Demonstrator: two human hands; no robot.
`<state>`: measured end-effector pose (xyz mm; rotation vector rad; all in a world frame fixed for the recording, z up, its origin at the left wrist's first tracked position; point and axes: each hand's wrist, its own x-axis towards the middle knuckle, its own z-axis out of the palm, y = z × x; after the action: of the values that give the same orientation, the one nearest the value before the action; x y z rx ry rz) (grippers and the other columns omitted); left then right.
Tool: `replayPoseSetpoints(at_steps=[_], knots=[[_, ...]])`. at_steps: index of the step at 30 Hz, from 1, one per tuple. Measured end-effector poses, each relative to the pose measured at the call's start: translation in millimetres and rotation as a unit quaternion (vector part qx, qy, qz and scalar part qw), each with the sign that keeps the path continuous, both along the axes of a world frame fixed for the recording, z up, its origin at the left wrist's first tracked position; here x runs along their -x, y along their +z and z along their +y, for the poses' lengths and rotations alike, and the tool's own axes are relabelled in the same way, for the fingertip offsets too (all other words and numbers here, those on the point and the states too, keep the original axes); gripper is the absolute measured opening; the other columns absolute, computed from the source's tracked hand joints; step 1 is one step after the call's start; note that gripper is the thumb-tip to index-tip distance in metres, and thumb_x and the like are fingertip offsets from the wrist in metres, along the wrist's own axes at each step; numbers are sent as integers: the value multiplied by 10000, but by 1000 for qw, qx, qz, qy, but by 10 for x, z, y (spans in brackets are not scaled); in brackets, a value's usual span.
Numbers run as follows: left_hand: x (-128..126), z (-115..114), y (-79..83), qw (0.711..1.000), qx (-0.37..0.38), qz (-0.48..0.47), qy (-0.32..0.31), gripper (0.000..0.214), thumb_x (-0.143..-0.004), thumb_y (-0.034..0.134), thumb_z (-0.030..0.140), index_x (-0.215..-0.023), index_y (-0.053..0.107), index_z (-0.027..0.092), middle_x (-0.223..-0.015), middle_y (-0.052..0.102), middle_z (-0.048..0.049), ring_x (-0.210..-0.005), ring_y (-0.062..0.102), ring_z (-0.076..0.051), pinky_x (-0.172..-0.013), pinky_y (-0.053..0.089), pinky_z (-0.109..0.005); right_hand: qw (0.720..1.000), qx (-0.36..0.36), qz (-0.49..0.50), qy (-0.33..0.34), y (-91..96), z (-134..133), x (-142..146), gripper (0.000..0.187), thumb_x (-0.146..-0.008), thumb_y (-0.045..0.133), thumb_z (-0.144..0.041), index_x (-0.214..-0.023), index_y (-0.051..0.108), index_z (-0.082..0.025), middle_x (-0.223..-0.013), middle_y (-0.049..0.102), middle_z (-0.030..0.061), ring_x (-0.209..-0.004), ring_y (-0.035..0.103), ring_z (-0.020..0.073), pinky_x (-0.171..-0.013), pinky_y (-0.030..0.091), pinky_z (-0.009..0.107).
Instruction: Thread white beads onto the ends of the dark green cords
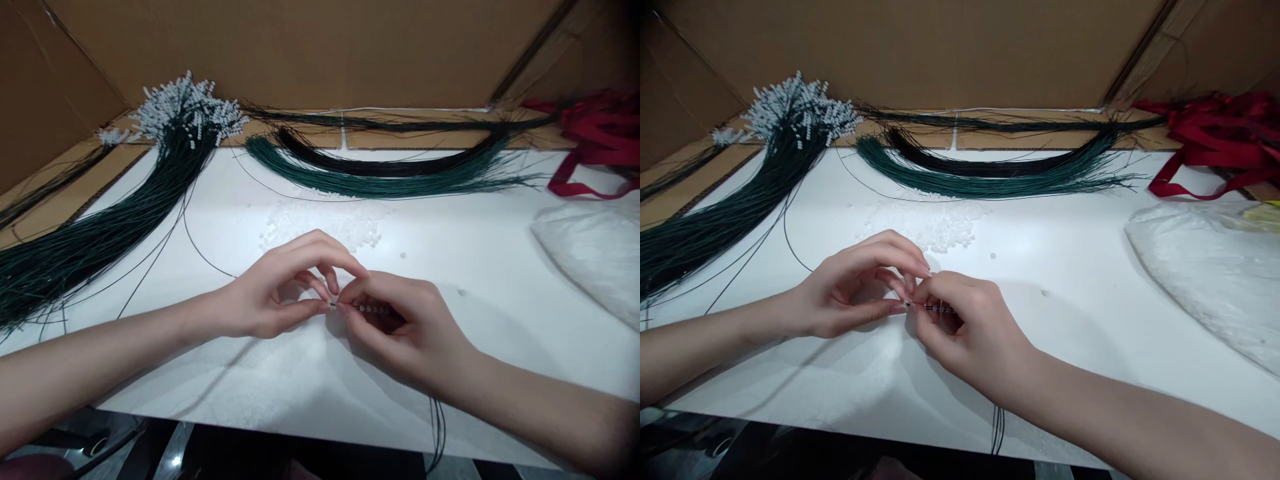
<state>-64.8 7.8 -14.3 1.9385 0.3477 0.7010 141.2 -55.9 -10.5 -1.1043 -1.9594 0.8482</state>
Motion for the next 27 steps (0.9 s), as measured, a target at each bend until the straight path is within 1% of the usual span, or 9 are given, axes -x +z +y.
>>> replayPoseSetpoints(at_steps=[2,5,11,16,22,27], knots=[[2,-4,-2,1000,-4,9,2,500,-825,650,48,-1296,582,200,-1220,525,-120,-1023,600,-195,-811,613,-273,1000,4,0,-3,3,-1,2,140,-819,573,-35,-773,613,-160,-612,506,-45,-499,383,63,-461,318,204],[8,-16,-1,1000,-10,18,7,513,-827,641,46,-1308,571,210,-1236,517,-119,-1028,597,-195,-815,614,-277,1000,11,1,-4,7,1,5,129,-829,569,-49,-788,619,-160,-604,511,-45,-493,386,65,-454,316,205],[-5,-15,-5,1000,-13,9,14,556,-822,632,43,-1336,548,240,-1230,513,-106,-1072,574,-197,-813,607,-248,999,45,5,5,-7,3,-3,157,-848,531,-38,-909,605,-162,-668,563,-34,-529,437,72,-476,339,203],[-18,-20,-6,999,-22,10,27,580,-815,621,25,-1343,535,252,-1239,502,-101,-1029,579,-174,-801,606,-231,998,54,2,18,-21,-6,-22,217,-844,507,-5,-958,553,-183,-652,500,-62,-530,399,73,-493,328,205],[-14,-37,-8,999,-24,11,36,578,-818,630,35,-1339,528,264,-1250,505,-98,-1016,591,-168,-785,610,-220,998,58,5,29,-10,-6,-39,222,-859,495,4,-972,540,-182,-663,498,-66,-530,401,69,-496,322,206],[-12,-42,-25,1000,-3,3,30,566,-826,641,40,-1342,528,242,-1263,487,-107,-1030,587,-174,-810,623,-239,998,60,10,30,-16,-8,-33,234,-856,500,6,-989,540,-182,-657,480,-74,-525,393,64,-495,320,200]])
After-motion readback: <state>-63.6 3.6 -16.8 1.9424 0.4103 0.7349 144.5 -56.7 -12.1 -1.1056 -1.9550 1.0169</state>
